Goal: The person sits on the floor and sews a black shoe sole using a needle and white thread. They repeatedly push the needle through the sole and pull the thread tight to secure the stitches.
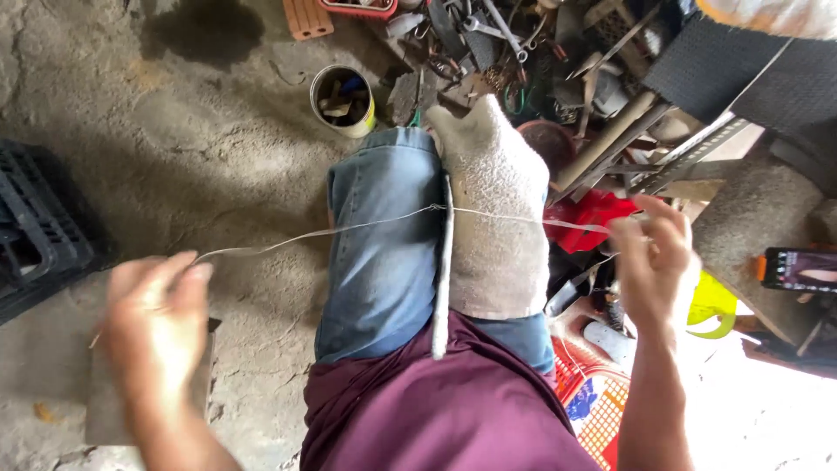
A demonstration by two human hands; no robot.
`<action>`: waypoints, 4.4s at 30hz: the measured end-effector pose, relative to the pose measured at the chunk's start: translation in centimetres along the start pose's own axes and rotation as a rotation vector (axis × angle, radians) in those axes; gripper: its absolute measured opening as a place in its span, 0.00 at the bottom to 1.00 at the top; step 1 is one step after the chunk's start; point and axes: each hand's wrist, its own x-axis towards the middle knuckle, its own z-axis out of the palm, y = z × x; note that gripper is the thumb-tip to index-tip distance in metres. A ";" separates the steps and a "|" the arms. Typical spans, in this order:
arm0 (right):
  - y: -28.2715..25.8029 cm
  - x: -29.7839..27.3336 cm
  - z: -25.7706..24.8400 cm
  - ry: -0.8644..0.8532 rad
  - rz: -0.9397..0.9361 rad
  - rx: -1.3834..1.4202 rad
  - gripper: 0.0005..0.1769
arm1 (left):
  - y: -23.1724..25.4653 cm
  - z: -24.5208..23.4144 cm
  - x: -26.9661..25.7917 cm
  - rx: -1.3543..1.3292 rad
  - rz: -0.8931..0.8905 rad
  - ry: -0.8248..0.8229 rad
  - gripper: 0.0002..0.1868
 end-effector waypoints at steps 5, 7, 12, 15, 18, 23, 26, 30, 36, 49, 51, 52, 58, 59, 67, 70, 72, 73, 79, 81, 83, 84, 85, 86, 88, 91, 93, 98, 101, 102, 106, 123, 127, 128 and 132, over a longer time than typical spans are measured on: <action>-0.3 -0.7 3.1 -0.054 -0.502 -0.358 0.17 | 12.2 3.8 0.0 -0.432 0.503 0.112 0.09; -2.7 -1.2 5.0 -0.112 -0.548 -0.325 0.21 | 15.3 5.8 -0.4 -0.500 0.572 0.087 0.10; -6.0 -1.0 8.8 -0.166 -0.741 -0.344 0.19 | 18.6 7.9 -0.4 -0.436 0.634 -0.001 0.12; -6.4 -0.9 7.8 -0.207 -0.750 -0.234 0.05 | 18.3 8.0 -0.9 -0.372 0.620 0.009 0.05; -5.9 -1.0 5.9 -0.414 -0.407 0.145 0.06 | 18.4 8.5 -1.6 -0.491 0.555 -0.054 0.07; 0.6 -0.6 4.7 -0.474 0.040 1.360 0.22 | 19.8 9.3 -3.1 -0.539 0.420 -0.333 0.13; -5.6 -2.0 2.7 -0.460 -0.255 0.798 0.20 | 20.5 9.3 -3.5 -0.585 0.379 -0.349 0.12; -6.9 -4.3 1.9 -0.687 -0.392 0.177 0.71 | 21.7 9.3 -3.4 -0.562 0.507 -0.243 0.11; -6.2 -5.4 2.6 -0.605 -0.354 0.028 0.50 | 22.8 9.8 -3.6 -0.562 0.521 -0.271 0.15; -4.9 -5.6 4.2 -0.417 -0.230 0.258 0.26 | 22.7 9.2 -3.4 -0.669 0.595 -0.169 0.15; -2.7 -5.6 4.5 -0.376 -0.196 0.310 0.25 | 22.0 8.6 -3.3 -0.763 0.627 -0.165 0.19; -1.1 -5.7 4.6 -0.331 -0.140 0.382 0.25 | 21.4 8.5 -3.4 -0.728 0.607 -0.169 0.20; 1.1 -5.9 6.4 -0.206 -0.027 0.610 0.23 | 19.8 6.0 -3.7 -0.682 0.573 -0.309 0.24; 2.4 -6.1 7.1 -0.186 -0.008 0.667 0.20 | 19.8 5.7 -3.6 -0.633 0.579 -0.303 0.26; 1.6 -5.8 7.4 -0.162 0.007 0.771 0.18 | 20.0 8.1 -2.6 -0.502 0.630 -0.381 0.23; -0.6 -5.8 6.8 -0.138 -0.077 0.609 0.17 | 20.2 8.2 -2.4 -0.509 0.631 -0.408 0.24; -1.9 -5.5 6.4 -0.133 -0.158 0.431 0.15 | 20.2 8.2 -2.3 -0.521 0.628 -0.417 0.24; -2.0 -5.3 6.3 -0.153 -0.099 0.522 0.17 | 20.3 8.3 -2.3 -0.515 0.629 -0.415 0.24; -1.1 -6.0 7.3 -0.094 -0.012 0.696 0.15 | 20.3 8.2 -2.1 -0.506 0.617 -0.422 0.23; -1.9 -5.9 7.0 -0.039 -0.001 0.707 0.12 | 20.4 8.0 -2.0 -0.503 0.616 -0.428 0.23; -3.2 -5.1 5.6 -0.206 0.044 0.601 0.18 | 20.6 7.5 -1.9 -0.510 0.613 -0.477 0.23; -2.6 -5.4 5.4 -0.206 0.045 0.602 0.18 | 20.6 7.1 -1.7 -0.508 0.613 -0.478 0.23; -2.1 -5.7 5.2 -0.222 -0.035 0.475 0.17 | 20.7 6.6 -1.4 -0.512 0.621 -0.501 0.24; -1.5 -6.0 4.9 -0.240 -0.113 0.348 0.29 | 20.8 6.2 -1.2 -0.515 0.627 -0.527 0.24; -2.2 -6.3 5.1 -0.303 -0.142 0.401 0.28 | 20.3 5.5 -0.4 -0.481 0.671 -0.562 0.25; -2.9 -6.7 4.8 -0.410 -0.209 0.295 0.32 | 19.3 5.4 1.2 -0.413 0.785 -0.592 0.26; -3.6 -6.2 4.5 -0.451 -0.242 0.138 0.35 | 18.9 5.6 2.2 -0.376 0.855 -0.591 0.26; -3.6 -4.5 4.2 -0.579 -0.771 0.126 0.37 | 19.3 6.2 3.7 -0.276 0.964 -0.534 0.23; -5.0 -3.7 3.8 -0.607 -0.736 0.093 0.33 | 19.8 6.6 3.6 -0.238 0.986 -0.488 0.24; -4.7 -3.7 3.9 -0.607 -0.742 0.094 0.33 | 19.8 6.7 3.4 -0.237 0.985 -0.482 0.24; -4.7 -3.8 3.9 -0.618 -0.750 0.062 0.34 | 19.6 7.2 2.7 -0.211 0.953 -0.439 0.25; -1.6 -2.1 -0.9 -0.517 -0.625 -0.190 0.20 | 18.7 7.1 1.8 -0.265 0.899 -0.444 0.13; -2.6 -0.4 0.5 -0.091 -0.405 -0.452 0.04 | 19.2 9.8 1.6 -0.115 0.897 -0.372 0.16; -3.7 -0.4 1.4 -0.096 -0.440 -0.225 0.08 | 19.3 10.3 1.3 -0.200 0.938 -0.302 0.14; -5.0 -0.3 5.8 -0.135 -0.699 -0.340 0.20 | 20.2 9.1 1.4 -0.272 0.933 -0.067 0.06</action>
